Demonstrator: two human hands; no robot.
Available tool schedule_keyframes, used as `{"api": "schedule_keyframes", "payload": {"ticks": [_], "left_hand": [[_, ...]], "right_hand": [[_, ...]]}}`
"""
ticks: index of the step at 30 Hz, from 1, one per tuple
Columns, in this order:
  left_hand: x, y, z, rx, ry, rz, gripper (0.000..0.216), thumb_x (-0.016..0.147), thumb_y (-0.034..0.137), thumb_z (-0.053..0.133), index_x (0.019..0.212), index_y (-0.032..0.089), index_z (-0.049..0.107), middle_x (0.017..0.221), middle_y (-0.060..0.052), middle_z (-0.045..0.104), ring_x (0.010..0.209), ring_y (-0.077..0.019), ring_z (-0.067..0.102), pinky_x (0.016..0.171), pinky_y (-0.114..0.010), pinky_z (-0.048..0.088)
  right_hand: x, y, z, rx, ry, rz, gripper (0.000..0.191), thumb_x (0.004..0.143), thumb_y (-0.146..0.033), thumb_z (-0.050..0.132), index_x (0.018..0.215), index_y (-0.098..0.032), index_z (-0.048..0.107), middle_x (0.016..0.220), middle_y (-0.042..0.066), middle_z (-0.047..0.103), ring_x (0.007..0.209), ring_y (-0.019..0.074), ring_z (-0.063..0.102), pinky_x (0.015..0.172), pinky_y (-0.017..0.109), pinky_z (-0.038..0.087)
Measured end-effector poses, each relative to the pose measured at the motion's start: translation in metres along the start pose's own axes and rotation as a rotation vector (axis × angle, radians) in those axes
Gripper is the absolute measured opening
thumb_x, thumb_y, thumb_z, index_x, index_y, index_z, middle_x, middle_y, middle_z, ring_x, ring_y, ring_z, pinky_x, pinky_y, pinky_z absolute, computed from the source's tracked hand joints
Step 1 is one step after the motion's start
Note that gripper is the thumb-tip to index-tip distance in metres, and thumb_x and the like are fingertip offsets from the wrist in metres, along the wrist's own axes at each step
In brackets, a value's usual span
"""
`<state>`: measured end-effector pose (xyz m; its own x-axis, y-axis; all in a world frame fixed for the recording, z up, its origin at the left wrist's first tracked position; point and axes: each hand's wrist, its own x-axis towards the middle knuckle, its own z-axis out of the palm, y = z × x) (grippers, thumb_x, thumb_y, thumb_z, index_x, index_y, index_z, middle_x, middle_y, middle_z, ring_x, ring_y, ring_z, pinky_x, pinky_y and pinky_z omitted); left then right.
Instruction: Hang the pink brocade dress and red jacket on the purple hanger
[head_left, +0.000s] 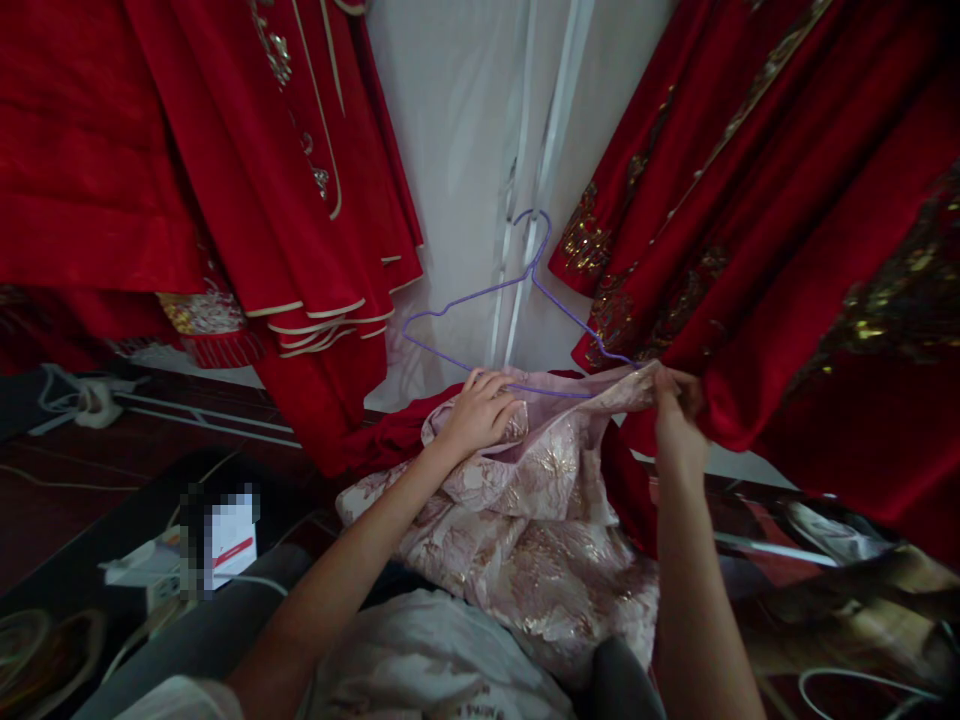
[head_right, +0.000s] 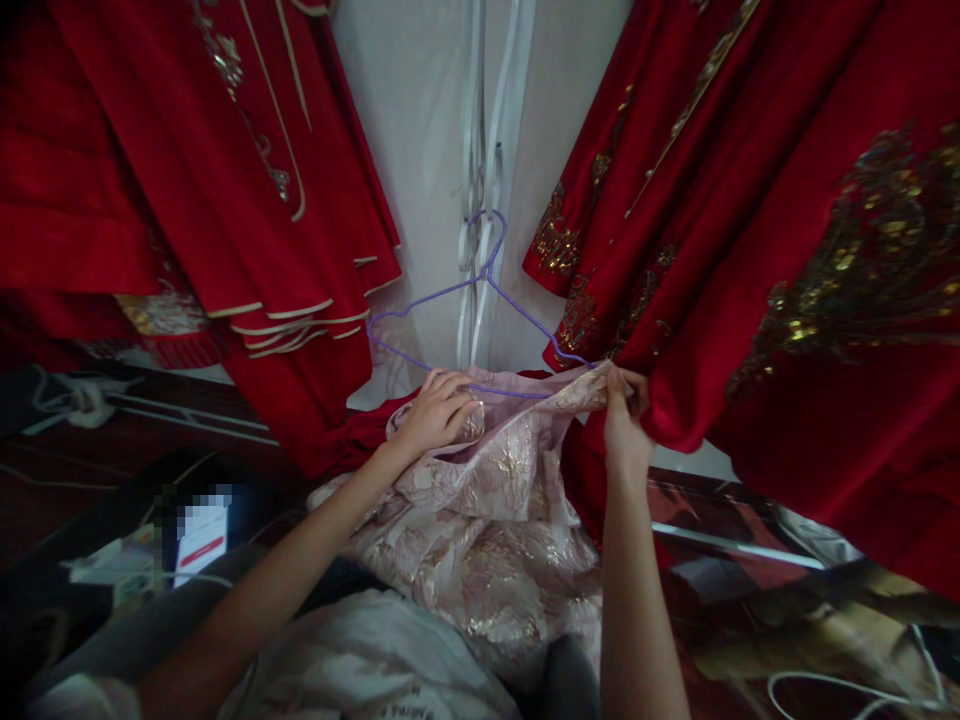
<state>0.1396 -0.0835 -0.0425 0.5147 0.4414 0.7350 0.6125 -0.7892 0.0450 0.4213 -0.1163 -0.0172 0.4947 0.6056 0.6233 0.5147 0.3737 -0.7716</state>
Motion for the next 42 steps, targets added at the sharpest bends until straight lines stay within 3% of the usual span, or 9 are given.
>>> {"api": "schedule_keyframes", "payload": {"ticks": [6, 12, 16, 20, 25, 28, 34, 38, 42], "left_hand": [[0.004, 0.013, 0.005, -0.102, 0.001, -0.046, 0.028, 0.094, 0.032, 0.046, 0.083, 0.019, 0.069, 0.117, -0.007, 0.063, 0.112, -0.0211, 0.053, 0.106, -0.045, 0.032], [0.007, 0.008, 0.002, -0.22, 0.026, -0.108, 0.028, 0.096, 0.031, 0.042, 0.089, 0.02, 0.068, 0.112, -0.006, 0.065, 0.111, -0.0191, 0.054, 0.107, -0.043, 0.031], [0.019, -0.037, -0.02, -0.354, 0.169, -0.236, 0.034, 0.099, 0.032, 0.033, 0.091, 0.018, 0.063, 0.093, -0.006, 0.066, 0.093, -0.0157, 0.06, 0.087, -0.03, 0.045], [0.009, -0.107, -0.045, -0.129, 0.399, -0.533, 0.037, 0.098, 0.037, 0.034, 0.079, 0.017, 0.059, 0.083, -0.006, 0.062, 0.082, -0.0176, 0.057, 0.077, -0.028, 0.043], [-0.031, -0.15, -0.054, -0.063, 0.275, -0.726, 0.037, 0.095, 0.038, 0.035, 0.079, 0.016, 0.06, 0.077, -0.005, 0.062, 0.074, -0.017, 0.056, 0.07, -0.025, 0.04], [-0.041, -0.151, -0.053, -0.1, 0.24, -0.779, 0.039, 0.095, 0.041, 0.034, 0.082, 0.016, 0.06, 0.076, -0.004, 0.063, 0.073, -0.0165, 0.056, 0.067, -0.023, 0.039], [-0.032, -0.147, -0.053, -0.137, 0.343, -0.765, 0.039, 0.095, 0.042, 0.034, 0.08, 0.016, 0.059, 0.074, -0.003, 0.062, 0.071, -0.0147, 0.055, 0.068, -0.022, 0.04], [-0.005, -0.134, -0.066, -0.248, 0.352, -0.662, 0.045, 0.093, 0.049, 0.036, 0.077, 0.016, 0.061, 0.07, -0.002, 0.06, 0.068, -0.0142, 0.055, 0.067, -0.023, 0.043], [0.03, -0.118, -0.1, -0.453, 0.206, -0.524, 0.049, 0.084, 0.06, 0.05, 0.085, 0.014, 0.069, 0.083, -0.005, 0.067, 0.084, -0.0181, 0.061, 0.077, -0.028, 0.048]], "right_hand": [[0.022, -0.045, 0.025, -0.183, -0.015, -0.188, 0.032, 0.087, -0.049, 0.052, 0.097, -0.021, 0.065, 0.085, 0.004, 0.066, 0.078, 0.0197, 0.06, 0.073, 0.031, 0.045], [0.01, -0.046, 0.051, -0.259, -0.064, -0.246, 0.034, 0.09, -0.05, 0.047, 0.099, -0.024, 0.067, 0.091, 0.004, 0.069, 0.084, 0.0212, 0.061, 0.082, 0.036, 0.044], [0.021, -0.042, 0.037, -0.24, -0.039, -0.255, 0.034, 0.084, -0.052, 0.055, 0.094, -0.024, 0.069, 0.088, 0.004, 0.07, 0.079, 0.0199, 0.06, 0.077, 0.033, 0.045], [0.04, -0.043, 0.023, -0.195, -0.081, -0.256, 0.032, 0.082, -0.05, 0.058, 0.09, -0.022, 0.07, 0.081, 0.003, 0.068, 0.073, 0.0181, 0.058, 0.069, 0.029, 0.045], [0.045, -0.038, 0.028, -0.119, -0.114, -0.227, 0.028, 0.081, -0.048, 0.06, 0.089, -0.022, 0.069, 0.079, 0.0, 0.067, 0.07, 0.0163, 0.057, 0.065, 0.028, 0.045], [0.044, -0.036, 0.031, -0.076, -0.12, -0.18, 0.027, 0.079, -0.047, 0.062, 0.087, -0.022, 0.069, 0.076, 0.0, 0.067, 0.068, 0.0161, 0.058, 0.064, 0.028, 0.045], [0.046, -0.043, 0.025, -0.111, -0.115, -0.219, 0.027, 0.08, -0.046, 0.061, 0.088, -0.022, 0.07, 0.076, 0.001, 0.066, 0.067, 0.0162, 0.056, 0.062, 0.028, 0.043], [0.045, -0.044, 0.025, -0.102, -0.136, -0.213, 0.024, 0.08, -0.044, 0.063, 0.086, -0.022, 0.069, 0.074, 0.0, 0.065, 0.064, 0.015, 0.054, 0.059, 0.027, 0.041], [0.043, -0.037, 0.031, -0.006, -0.186, -0.132, 0.02, 0.079, -0.042, 0.064, 0.083, -0.023, 0.068, 0.074, -0.001, 0.065, 0.062, 0.0139, 0.053, 0.058, 0.026, 0.041]]}}
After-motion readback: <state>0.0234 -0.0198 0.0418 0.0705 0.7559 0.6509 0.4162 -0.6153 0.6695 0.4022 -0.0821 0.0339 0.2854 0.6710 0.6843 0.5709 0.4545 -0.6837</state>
